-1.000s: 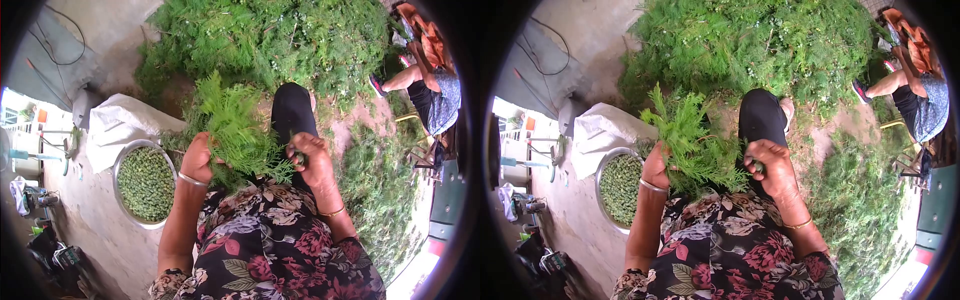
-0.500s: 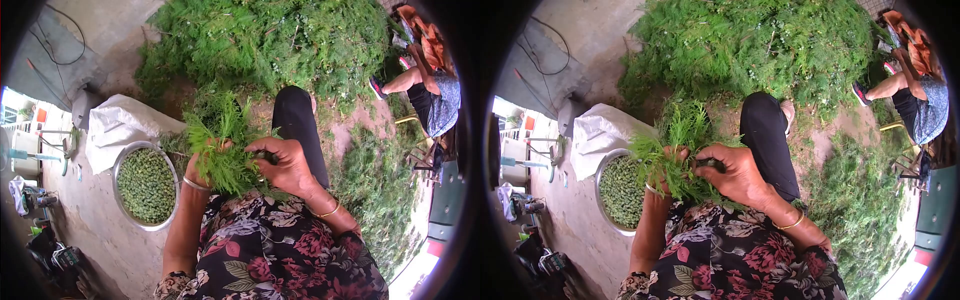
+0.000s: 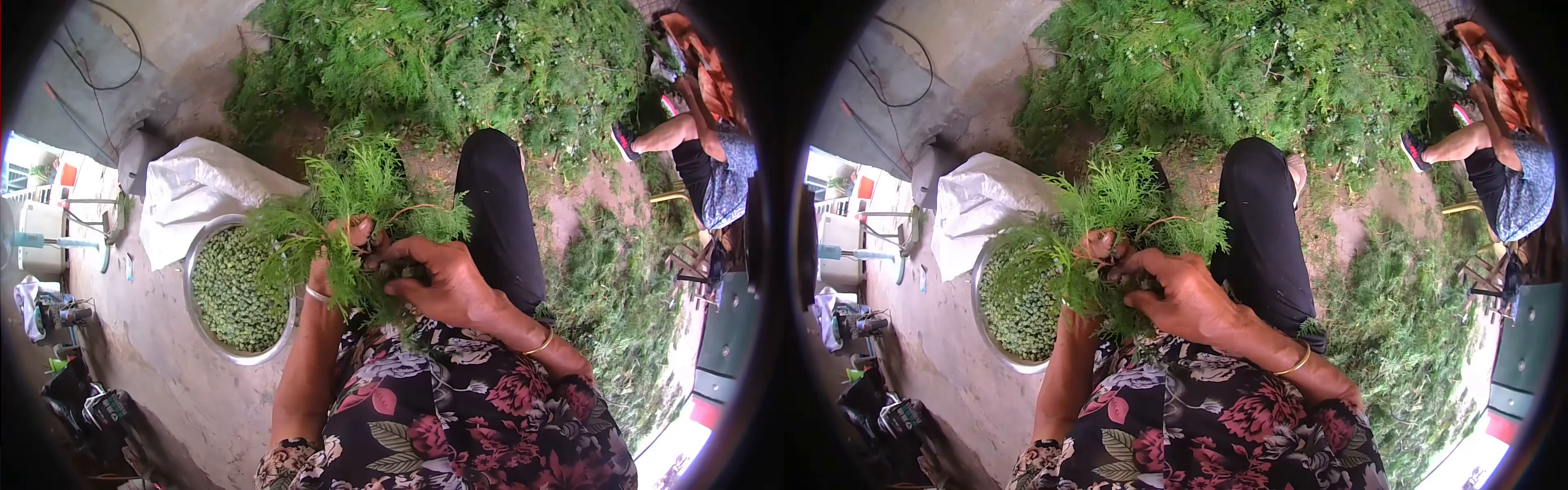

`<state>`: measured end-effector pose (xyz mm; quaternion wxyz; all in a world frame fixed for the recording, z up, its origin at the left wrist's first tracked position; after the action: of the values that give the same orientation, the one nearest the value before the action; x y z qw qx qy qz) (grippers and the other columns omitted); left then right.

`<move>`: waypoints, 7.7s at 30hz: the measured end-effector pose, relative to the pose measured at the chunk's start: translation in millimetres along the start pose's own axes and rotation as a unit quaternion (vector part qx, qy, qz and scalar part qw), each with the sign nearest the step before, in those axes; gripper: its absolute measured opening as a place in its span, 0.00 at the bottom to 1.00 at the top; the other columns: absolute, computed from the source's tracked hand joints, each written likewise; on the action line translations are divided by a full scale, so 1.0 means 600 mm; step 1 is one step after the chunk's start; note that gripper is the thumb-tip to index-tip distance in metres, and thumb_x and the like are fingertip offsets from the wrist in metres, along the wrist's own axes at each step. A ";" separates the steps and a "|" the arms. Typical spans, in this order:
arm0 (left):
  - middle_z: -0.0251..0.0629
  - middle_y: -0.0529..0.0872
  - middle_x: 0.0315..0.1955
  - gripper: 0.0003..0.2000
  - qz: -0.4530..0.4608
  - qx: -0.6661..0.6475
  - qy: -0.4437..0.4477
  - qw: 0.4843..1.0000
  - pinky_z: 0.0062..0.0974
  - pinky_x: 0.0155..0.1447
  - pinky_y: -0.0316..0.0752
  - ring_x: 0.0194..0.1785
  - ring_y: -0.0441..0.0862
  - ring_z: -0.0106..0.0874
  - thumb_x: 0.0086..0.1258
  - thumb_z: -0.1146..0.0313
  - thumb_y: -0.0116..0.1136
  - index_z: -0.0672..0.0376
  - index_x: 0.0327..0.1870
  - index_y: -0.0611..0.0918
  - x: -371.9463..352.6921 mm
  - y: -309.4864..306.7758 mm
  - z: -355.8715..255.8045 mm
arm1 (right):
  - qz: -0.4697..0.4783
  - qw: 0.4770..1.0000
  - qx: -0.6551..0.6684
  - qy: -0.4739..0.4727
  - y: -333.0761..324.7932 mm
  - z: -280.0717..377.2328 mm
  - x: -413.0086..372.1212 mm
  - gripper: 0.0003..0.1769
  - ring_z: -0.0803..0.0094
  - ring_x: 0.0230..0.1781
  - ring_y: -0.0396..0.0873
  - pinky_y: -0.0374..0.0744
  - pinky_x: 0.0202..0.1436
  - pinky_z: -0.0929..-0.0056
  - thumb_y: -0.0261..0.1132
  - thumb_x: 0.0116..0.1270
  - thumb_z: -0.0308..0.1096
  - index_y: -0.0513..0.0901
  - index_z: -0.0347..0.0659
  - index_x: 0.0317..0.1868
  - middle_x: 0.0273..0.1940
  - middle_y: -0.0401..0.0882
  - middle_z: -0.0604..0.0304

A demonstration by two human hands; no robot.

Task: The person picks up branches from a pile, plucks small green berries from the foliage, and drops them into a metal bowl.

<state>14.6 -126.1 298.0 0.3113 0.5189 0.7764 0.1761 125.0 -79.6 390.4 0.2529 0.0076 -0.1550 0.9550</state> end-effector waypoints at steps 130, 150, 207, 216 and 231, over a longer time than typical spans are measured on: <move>0.28 0.84 0.28 0.07 -0.179 0.026 0.148 0.972 0.17 0.30 0.71 0.26 0.77 0.18 0.59 0.73 0.67 0.63 0.37 0.84 -0.058 0.040 -0.031 | -0.218 0.974 0.016 0.060 -0.019 -0.074 0.019 0.08 0.72 0.25 0.79 0.77 0.30 0.70 0.59 0.66 0.26 0.77 0.30 0.42 0.29 0.81 0.50; 0.30 0.84 0.29 0.08 -0.167 0.057 0.119 0.977 0.15 0.32 0.70 0.28 0.76 0.17 0.58 0.74 0.67 0.67 0.37 0.83 -0.045 0.043 -0.023 | -0.238 0.965 -0.103 0.041 -0.013 -0.071 0.016 0.08 0.53 0.28 0.82 0.78 0.32 0.64 0.59 0.66 0.27 0.76 0.32 0.42 0.29 0.80 0.43; 0.37 0.81 0.17 0.14 -0.184 -0.024 0.094 0.978 0.23 0.18 0.67 0.15 0.75 0.27 0.70 0.55 0.57 0.56 0.29 0.79 -0.036 -0.050 0.006 | 0.078 0.985 0.048 -0.144 -0.017 0.063 -0.072 0.09 0.69 0.23 0.83 0.78 0.26 0.79 0.71 0.50 0.25 0.83 0.35 0.33 0.28 0.84 0.57; 0.26 0.74 0.18 0.14 -0.176 -0.043 0.053 0.982 0.20 0.21 0.63 0.19 0.69 0.21 0.69 0.52 0.58 0.53 0.33 0.76 -0.056 -0.026 0.002 | -0.009 0.848 0.507 0.152 -0.032 -0.024 -0.047 0.16 0.80 0.18 0.70 0.67 0.19 0.84 0.62 0.64 0.35 0.80 0.28 0.42 0.26 0.79 0.55; 0.25 0.70 0.15 0.13 -0.139 -0.120 0.060 0.981 0.22 0.26 0.67 0.20 0.69 0.21 0.71 0.54 0.55 0.54 0.37 0.77 -0.056 -0.030 0.010 | 0.141 0.988 -0.054 -0.021 0.090 -0.001 0.002 0.09 0.46 0.27 0.78 0.74 0.29 0.55 0.67 0.54 0.30 0.75 0.34 0.26 0.24 0.77 0.45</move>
<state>15.0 -164.2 293.0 0.3451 0.3532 0.8317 0.2538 97.6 -123.2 374.0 0.1129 -0.0076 -0.2111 0.9709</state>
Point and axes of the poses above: each hand's wrist, its own x-axis towards the middle knuckle, its own y-axis out of the palm, z = x × y, the point moved 8 cm from there along x, towards the middle knuckle
